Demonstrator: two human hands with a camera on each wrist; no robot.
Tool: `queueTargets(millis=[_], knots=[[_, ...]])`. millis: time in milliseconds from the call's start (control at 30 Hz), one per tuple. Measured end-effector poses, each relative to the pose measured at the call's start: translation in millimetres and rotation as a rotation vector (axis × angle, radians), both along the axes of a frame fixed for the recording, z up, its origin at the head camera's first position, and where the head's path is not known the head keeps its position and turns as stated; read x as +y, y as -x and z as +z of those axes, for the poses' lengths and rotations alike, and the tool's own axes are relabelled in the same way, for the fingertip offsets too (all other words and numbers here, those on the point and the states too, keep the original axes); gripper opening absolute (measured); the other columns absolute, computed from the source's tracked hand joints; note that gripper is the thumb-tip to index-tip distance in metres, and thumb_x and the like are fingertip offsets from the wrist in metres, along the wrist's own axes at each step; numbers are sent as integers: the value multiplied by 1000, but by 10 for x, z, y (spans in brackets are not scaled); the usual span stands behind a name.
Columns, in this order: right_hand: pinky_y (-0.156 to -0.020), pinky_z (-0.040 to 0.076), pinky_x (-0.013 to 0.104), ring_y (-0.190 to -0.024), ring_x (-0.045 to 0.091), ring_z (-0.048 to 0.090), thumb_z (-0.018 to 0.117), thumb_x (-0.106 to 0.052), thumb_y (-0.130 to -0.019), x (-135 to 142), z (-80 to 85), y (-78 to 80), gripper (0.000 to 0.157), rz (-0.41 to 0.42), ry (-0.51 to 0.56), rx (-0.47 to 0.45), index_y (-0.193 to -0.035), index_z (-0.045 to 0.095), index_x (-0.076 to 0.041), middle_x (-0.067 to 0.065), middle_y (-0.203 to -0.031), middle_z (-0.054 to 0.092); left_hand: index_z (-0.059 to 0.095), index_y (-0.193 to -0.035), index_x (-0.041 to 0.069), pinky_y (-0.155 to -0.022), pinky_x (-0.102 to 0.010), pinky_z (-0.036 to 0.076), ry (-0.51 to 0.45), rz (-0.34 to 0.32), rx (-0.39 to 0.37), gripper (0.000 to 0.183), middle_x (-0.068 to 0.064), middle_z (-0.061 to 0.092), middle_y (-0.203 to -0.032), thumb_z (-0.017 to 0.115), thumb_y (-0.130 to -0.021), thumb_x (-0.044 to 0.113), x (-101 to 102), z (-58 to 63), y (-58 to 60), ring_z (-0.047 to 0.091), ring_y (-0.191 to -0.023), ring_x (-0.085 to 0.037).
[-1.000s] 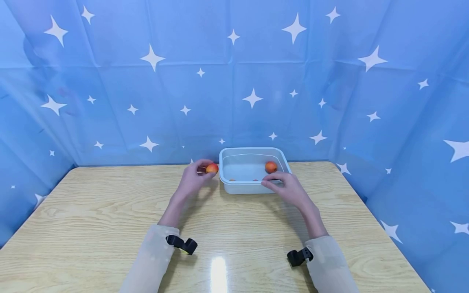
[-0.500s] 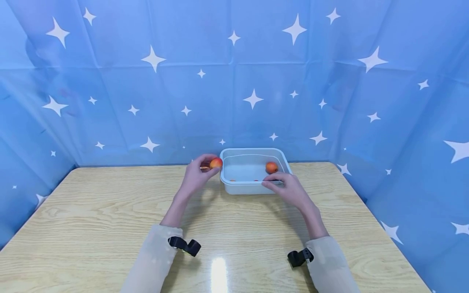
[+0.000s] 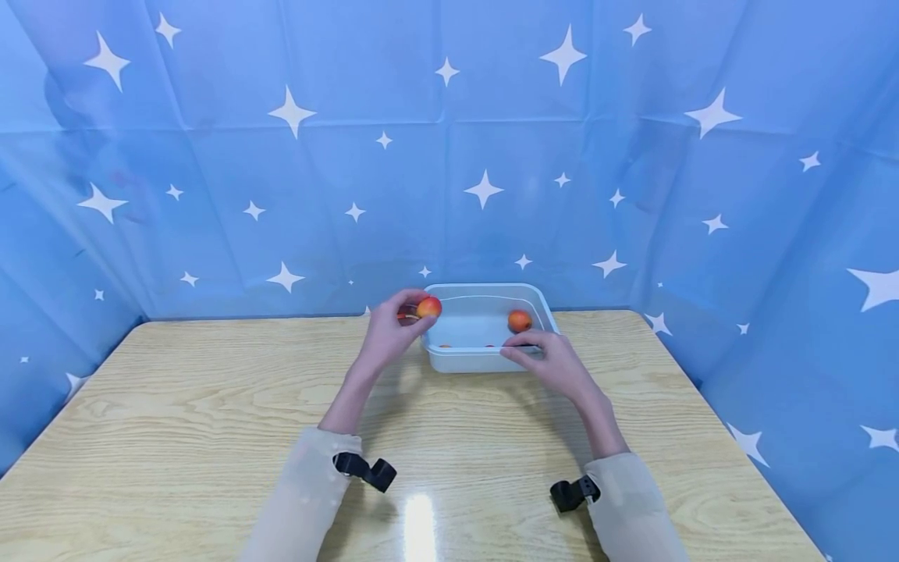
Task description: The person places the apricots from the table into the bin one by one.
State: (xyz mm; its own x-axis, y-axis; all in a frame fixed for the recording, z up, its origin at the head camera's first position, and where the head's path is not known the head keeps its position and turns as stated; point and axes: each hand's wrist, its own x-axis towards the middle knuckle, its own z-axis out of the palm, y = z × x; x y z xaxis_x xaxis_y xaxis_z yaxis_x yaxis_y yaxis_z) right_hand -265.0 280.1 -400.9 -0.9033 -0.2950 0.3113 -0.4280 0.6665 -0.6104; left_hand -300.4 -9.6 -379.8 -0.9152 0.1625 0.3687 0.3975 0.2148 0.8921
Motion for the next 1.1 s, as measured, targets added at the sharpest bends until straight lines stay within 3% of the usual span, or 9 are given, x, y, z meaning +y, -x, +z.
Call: queueTargets(millis=[433, 800, 1100], knots=[[-82, 51, 37, -96, 20, 64, 72, -26, -96, 1, -2, -6, 19, -5, -2, -2, -108, 77, -13, 1, -104, 74, 67, -120, -1, -82, -26, 58, 32, -45, 42, 33, -15, 66, -109, 74, -89, 0, 169, 4, 6, 65, -98, -26], [-85, 53, 40, -97, 20, 65, 73, -26, -95, 15, -13, 4, 19, -4, -4, 4, -109, 77, -14, 0, -103, 74, 67, -122, 1, -77, -24, 58, 113, -63, 27, 32, -14, 67, -111, 74, -90, 3, 316, -14, 11, 68, -92, -25], [-85, 53, 41, -97, 20, 65, 73, -27, -95, 5, -2, 5, 21, -6, -2, -1, -109, 77, -13, 0, -104, 74, 65, -125, -2, -83, -24, 57, 143, -91, 68, 36, -17, 63, -119, 74, -90, 2, 412, -77, -22, 66, -99, -27]])
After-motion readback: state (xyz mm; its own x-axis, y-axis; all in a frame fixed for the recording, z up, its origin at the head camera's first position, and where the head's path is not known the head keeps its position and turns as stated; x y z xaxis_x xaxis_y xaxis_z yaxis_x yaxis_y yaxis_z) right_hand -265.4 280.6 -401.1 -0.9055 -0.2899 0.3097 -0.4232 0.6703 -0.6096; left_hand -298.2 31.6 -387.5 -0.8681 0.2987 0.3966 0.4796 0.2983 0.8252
